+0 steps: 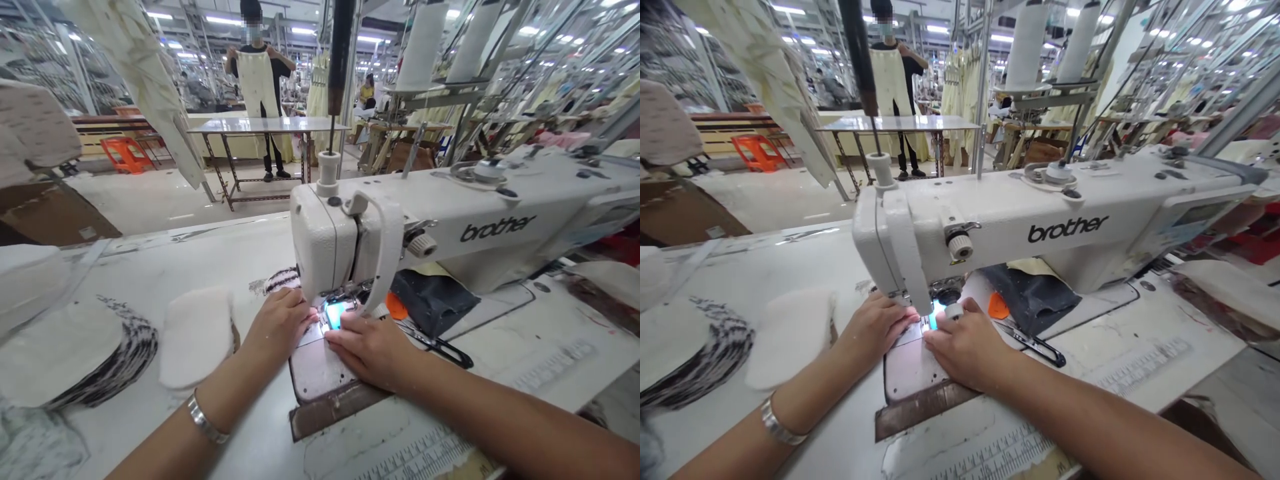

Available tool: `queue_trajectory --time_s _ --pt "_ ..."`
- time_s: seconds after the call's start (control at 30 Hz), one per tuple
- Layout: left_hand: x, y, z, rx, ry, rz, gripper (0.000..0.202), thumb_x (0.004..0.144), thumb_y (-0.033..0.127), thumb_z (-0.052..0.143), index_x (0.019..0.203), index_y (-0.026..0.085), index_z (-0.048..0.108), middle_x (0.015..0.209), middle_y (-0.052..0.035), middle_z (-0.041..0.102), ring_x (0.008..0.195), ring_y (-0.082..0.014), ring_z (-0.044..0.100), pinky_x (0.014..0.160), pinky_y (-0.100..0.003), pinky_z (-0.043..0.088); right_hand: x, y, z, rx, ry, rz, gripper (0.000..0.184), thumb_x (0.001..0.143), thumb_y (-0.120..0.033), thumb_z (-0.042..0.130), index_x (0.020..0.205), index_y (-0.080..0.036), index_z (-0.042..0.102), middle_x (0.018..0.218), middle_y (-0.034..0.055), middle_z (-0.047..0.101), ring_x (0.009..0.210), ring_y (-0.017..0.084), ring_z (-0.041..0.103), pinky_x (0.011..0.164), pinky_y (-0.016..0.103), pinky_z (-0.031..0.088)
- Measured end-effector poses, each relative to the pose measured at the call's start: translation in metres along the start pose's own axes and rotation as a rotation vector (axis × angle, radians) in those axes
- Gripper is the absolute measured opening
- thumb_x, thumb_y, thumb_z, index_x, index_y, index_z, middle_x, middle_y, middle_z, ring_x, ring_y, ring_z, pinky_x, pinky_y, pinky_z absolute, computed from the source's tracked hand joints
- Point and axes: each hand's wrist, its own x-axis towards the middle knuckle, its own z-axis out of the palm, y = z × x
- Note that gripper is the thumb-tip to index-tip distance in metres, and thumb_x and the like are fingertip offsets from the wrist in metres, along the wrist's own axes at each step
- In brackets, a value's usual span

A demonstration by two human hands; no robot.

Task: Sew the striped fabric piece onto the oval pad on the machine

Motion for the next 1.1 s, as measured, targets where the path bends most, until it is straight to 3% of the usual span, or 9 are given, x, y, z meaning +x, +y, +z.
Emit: queue_trajectory --time_s 0.27,0.37,0.47,0.53,0.63,0.7,0.8,0.97,1.1 --pt "-0.001 0.005 -0.003 -0.068 -0.073 -0.074 0.006 0.082 0.019 0.061 0.082 0.014 0.064 0.084 -0.0072 0.061 0.084 -0.0233 0.053 0.077 -0.040 0.045 0.002 0.000 0.001 0.028 -0.007 0.005 0.018 0.088 -0.022 0.051 0.092 -0.023 0.068 0.080 0.0032 0.060 0.065 0.014 0.050 0.063 0.026 0.032" --pt "-0.008 0.015 -0.015 -0.119 -0.075 -0.130 0.006 0.079 0.020 0.064 0.081 0.016 0.061 0.087 -0.0061 0.061 0.087 -0.0238 0.053 0.079 -0.040 0.044 0.001 0.000 -0.006 0.110 -0.060 0.017 0.018 0.086 -0.021 0.054 0.098 -0.023 0.068 0.082 0.0049 0.061 0.079 0.018 0.055 0.072 0.028 0.038" --pt "-0.021 0.030 -0.035 -0.184 -0.014 -0.247 0.014 0.089 0.020 0.046 0.079 0.017 0.055 0.078 -0.0033 0.059 0.076 -0.0187 0.055 0.070 -0.033 0.046 -0.002 -0.002 -0.021 0.264 -0.092 0.034 0.028 0.085 -0.020 0.056 0.112 -0.020 0.062 0.099 0.0098 0.061 0.097 0.023 0.054 0.085 0.036 0.042" --pt "-0.032 0.042 -0.051 -0.417 0.073 -0.448 0.021 0.094 0.027 0.037 0.082 0.018 0.051 0.070 0.0000 0.055 0.064 -0.0144 0.053 0.058 -0.024 0.044 -0.007 -0.009 -0.031 0.430 -0.096 0.112 0.046 0.083 -0.023 0.059 0.128 -0.020 0.050 0.119 0.0133 0.054 0.111 0.026 0.048 0.093 0.042 0.040" --pt "-0.047 0.057 -0.071 -1.095 0.188 -0.870 0.024 0.087 0.043 0.050 0.081 0.019 0.050 0.067 0.0029 0.053 0.057 -0.0106 0.049 0.050 -0.018 0.039 -0.014 -0.024 -0.036 0.877 -0.141 0.308 0.076 0.076 -0.031 0.069 0.141 -0.025 0.030 0.136 0.0119 0.040 0.119 0.026 0.041 0.094 0.041 0.041" --pt "-0.053 0.063 -0.077 -1.415 0.216 -1.042 0.028 0.077 0.045 0.063 0.079 0.019 0.054 0.071 0.0027 0.055 0.060 -0.0097 0.049 0.054 -0.017 0.039 -0.018 -0.035 -0.032 1.253 -0.160 0.409 0.089 0.071 -0.038 0.074 0.143 -0.026 0.022 0.126 0.0106 0.049 0.107 0.023 0.051 0.087 0.038 0.045" --pt "-0.060 0.066 -0.078 -1.523 0.227 -1.159 0.029 0.074 0.045 0.068 0.083 0.019 0.060 0.077 0.0008 0.059 0.067 -0.0114 0.053 0.058 -0.018 0.042 -0.023 -0.046 -0.026 1.611 -0.114 0.495 0.094 0.068 -0.041 0.077 0.142 -0.022 0.022 0.092 0.0031 0.059 0.086 0.018 0.059 0.079 0.035 0.045" --pt "-0.067 0.067 -0.075 -1.475 0.082 -1.177 0.038 0.075 0.051 0.065 0.098 0.020 0.062 0.086 -0.0025 0.062 0.078 -0.0158 0.055 0.067 -0.023 0.046 -0.033 -0.045 -0.030 1.640 -0.032 0.582 0.088 0.066 -0.038 0.079 0.136 -0.021 0.029 0.076 -0.0028 0.056 0.074 0.015 0.057 0.073 0.032 0.042" --pt "-0.068 0.078 -0.074 -1.346 0.088 -1.124 0.032 0.067 0.043 0.074 0.083 0.019 0.060 0.075 0.0021 0.057 0.069 -0.0119 0.051 0.061 -0.018 0.043 -0.039 -0.050 -0.038 1.381 0.157 0.624 0.068 0.067 -0.042 0.074 0.122 -0.022 0.040 0.083 -0.0001 0.052 0.071 0.014 0.051 0.070 0.030 0.042"
